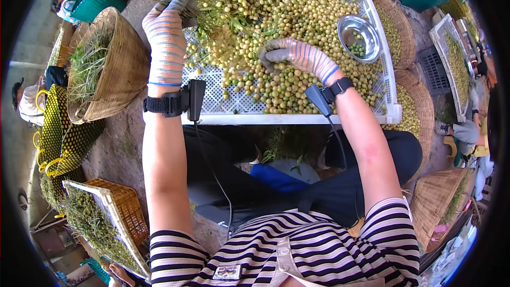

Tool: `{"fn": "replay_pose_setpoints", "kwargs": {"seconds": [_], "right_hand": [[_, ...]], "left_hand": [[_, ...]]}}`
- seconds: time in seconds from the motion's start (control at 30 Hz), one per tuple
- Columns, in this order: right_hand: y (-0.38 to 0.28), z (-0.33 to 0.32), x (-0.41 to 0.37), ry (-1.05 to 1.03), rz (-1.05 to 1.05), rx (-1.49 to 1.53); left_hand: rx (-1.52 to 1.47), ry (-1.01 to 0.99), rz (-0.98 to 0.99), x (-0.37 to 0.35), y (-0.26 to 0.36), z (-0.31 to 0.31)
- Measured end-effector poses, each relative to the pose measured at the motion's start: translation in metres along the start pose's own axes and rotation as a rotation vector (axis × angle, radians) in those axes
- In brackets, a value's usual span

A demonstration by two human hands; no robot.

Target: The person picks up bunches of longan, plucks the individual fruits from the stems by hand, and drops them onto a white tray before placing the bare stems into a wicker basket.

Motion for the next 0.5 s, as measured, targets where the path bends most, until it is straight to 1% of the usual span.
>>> {"fn": "replay_pose_setpoints", "kwargs": {"seconds": [0.03,0.07,0.1,0.13,0.17,0.23,0.27,0.3,0.37,0.4,0.43,0.5], "right_hand": [[-0.001,0.000,-0.005,-0.002,0.154,0.119],[-0.005,0.000,-0.006,-0.002,0.159,0.119],[-0.006,-0.002,-0.006,0.020,0.328,-0.166],[-0.006,-0.003,-0.006,0.040,0.493,-0.452],[-0.005,-0.004,-0.005,0.038,0.496,-0.451],[0.003,-0.013,-0.007,0.133,0.679,-0.600],[0.013,-0.019,-0.022,0.132,0.110,-1.077],[0.021,-0.024,-0.024,0.128,0.106,-1.080],[0.033,-0.031,-0.025,0.186,0.254,-0.975],[0.034,-0.033,-0.030,0.237,0.324,-0.994],[0.022,-0.028,-0.033,0.243,0.314,-0.997],[-0.010,-0.022,-0.040,0.512,0.133,-1.295]], "left_hand": [[0.116,0.002,0.000,0.000,-0.002,0.000],[0.085,0.034,-0.071,-0.001,-0.006,0.002],[0.054,-0.028,-0.023,-0.002,-0.012,0.001],[0.028,-0.019,-0.052,0.001,-0.016,-0.001],[0.003,-0.013,-0.079,0.005,-0.020,-0.003],[0.050,0.011,-0.080,0.008,-0.024,-0.001],[0.098,0.038,-0.081,0.009,-0.025,-0.002],[0.098,0.044,-0.078,0.009,-0.023,-0.002],[0.003,0.091,-0.053,0.008,-0.016,-0.002],[-0.064,0.142,-0.069,0.010,-0.016,-0.002],[-0.064,0.140,-0.057,0.010,-0.013,0.001],[0.020,0.115,-0.094,0.004,-0.013,0.003]]}}
Point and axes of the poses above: each hand's wrist, its own x-axis towards the middle knuckle, its own z-axis out of the palm, y = z × x, the point moved 1 cm from there along x, towards the middle knuckle, and after that the axes turned 2 degrees about -x, right-handed, at the moved point
